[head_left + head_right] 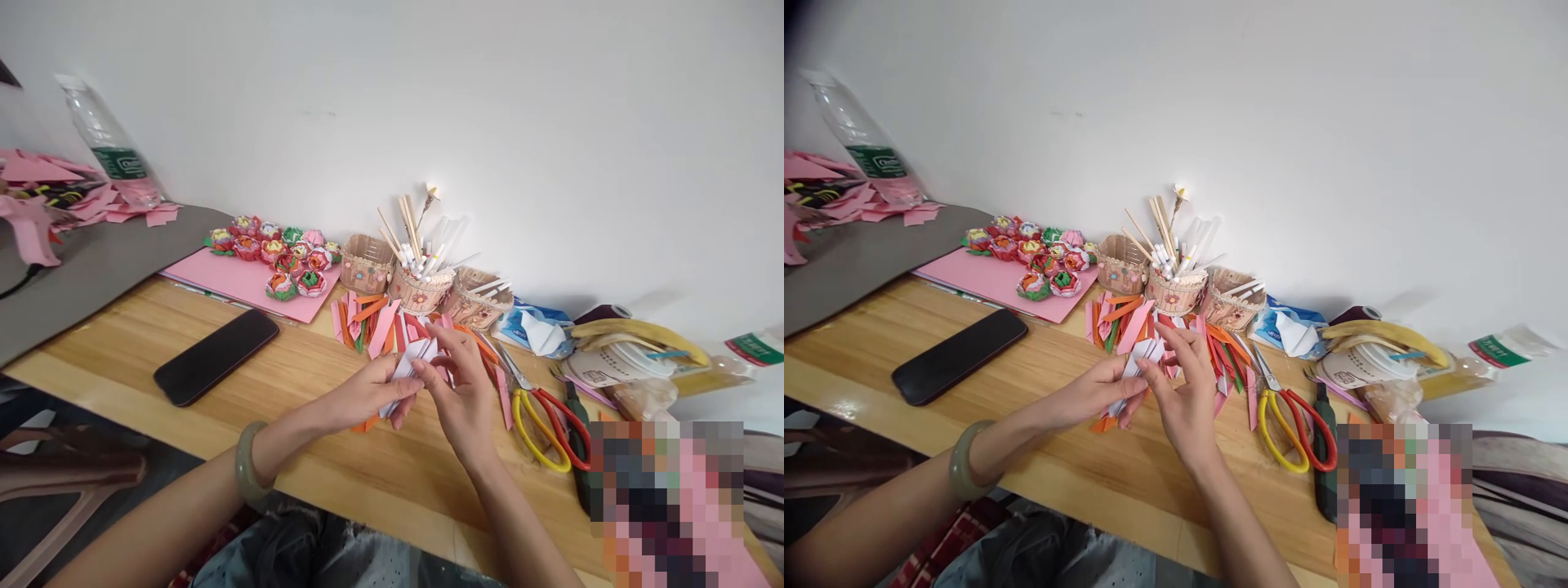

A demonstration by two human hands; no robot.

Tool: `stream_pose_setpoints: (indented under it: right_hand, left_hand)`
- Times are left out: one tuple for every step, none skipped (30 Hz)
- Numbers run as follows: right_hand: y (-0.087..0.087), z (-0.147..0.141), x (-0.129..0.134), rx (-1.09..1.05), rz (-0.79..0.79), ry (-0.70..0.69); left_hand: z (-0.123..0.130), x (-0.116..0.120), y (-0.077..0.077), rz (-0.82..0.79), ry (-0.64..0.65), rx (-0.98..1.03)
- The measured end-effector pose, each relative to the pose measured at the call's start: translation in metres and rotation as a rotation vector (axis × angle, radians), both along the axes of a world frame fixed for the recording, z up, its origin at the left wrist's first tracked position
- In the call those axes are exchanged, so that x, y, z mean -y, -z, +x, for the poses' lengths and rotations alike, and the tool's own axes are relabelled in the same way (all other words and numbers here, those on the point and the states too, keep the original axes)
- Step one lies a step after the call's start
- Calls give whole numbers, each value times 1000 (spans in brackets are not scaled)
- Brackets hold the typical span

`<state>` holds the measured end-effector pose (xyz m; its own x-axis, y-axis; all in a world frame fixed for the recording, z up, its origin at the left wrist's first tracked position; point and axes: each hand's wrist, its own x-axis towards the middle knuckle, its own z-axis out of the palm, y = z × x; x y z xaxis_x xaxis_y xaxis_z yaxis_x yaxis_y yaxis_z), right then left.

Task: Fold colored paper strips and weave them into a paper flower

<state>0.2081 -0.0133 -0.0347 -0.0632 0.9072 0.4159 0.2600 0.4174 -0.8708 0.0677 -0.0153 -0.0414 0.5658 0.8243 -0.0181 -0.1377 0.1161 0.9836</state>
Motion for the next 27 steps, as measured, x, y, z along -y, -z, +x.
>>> stream_pose_setpoints:
  right_hand:
    - [0, -1, 0, -26, 4, 1]
    - [0, -1, 0, -61, -13, -12]
    - [0, 0, 0, -97, -39, -26]
    - [-1, 0, -1, -121, -65, -38]
    - [-1, 1, -2, -132, -86, -49]
    - [-1, 2, -2, -129, -102, -60]
    - [-1, 2, -3, -119, -112, -69]
    - [-2, 2, -3, -108, -115, -75]
    - [-2, 2, -2, -99, -114, -74]
    - [-2, 2, -2, -93, -108, -67]
    - [-2, 1, -2, -87, -98, -53]
    - [-2, 1, -1, -79, -85, -41]
    - [-3, 0, -1, -72, -73, -36]
    - [-3, 0, -1, -66, -67, -42]
    - [-3, 0, -1, -59, -70, -57]
    - [-3, 1, -1, -55, -82, -78]
    - [-3, 1, -1, -57, -102, -98]
    - [-4, 2, -2, -62, -122, -114]
    - [-4, 2, -2, -72, -139, -120]
    - [-4, 2, -2, -85, -151, -120]
    - [-3, 2, -3, -103, -157, -116]
    - [-3, 2, -3, -123, -158, -111]
    - [-3, 2, -3, -145, -156, -109]
    - [-3, 2, -3, -164, -156, -110]
    - [-3, 2, -4, -174, -161, -115]
    - [-2, 2, -4, -178, -168, -125]
    - [-2, 2, -4, -173, -174, -137]
  left_hand:
    - [0, 0, 0, 1, 9, -8]
    - [0, 0, 0, 0, 23, -14]
    - [0, 0, 1, -4, 40, -20]
    - [0, 0, 2, -9, 58, -26]
    - [-1, 0, 3, -13, 70, -34]
    - [-1, 0, 4, -16, 77, -43]
    - [-1, 0, 5, -17, 76, -51]
    - [-1, 0, 6, -16, 67, -56]
    - [-1, 0, 7, -13, 51, -57]
    - [0, 0, 8, -7, 34, -53]
    - [0, -1, 9, 1, 21, -46]
    - [0, -1, 9, 9, 11, -39]
    - [0, -1, 10, 17, 5, -33]
    - [0, -2, 11, 25, 4, -33]
    - [0, -2, 11, 35, 5, -39]
    - [-1, -2, 12, 43, 5, -50]
    - [-1, -2, 12, 49, 3, -65]
    - [-1, -1, 12, 55, 1, -78]
    - [-1, -1, 12, 59, -1, -87]
    - [-1, -1, 13, 63, -2, -88]
    - [0, -1, 13, 66, -1, -83]
    - [0, -1, 13, 70, 3, -76]
    - [0, -1, 13, 73, 9, -70]
    - [0, -1, 14, 73, 17, -68]
    - [0, -1, 14, 72, 20, -70]
    - [0, 0, 14, 69, 17, -77]
    - [0, 0, 14, 66, 7, -83]
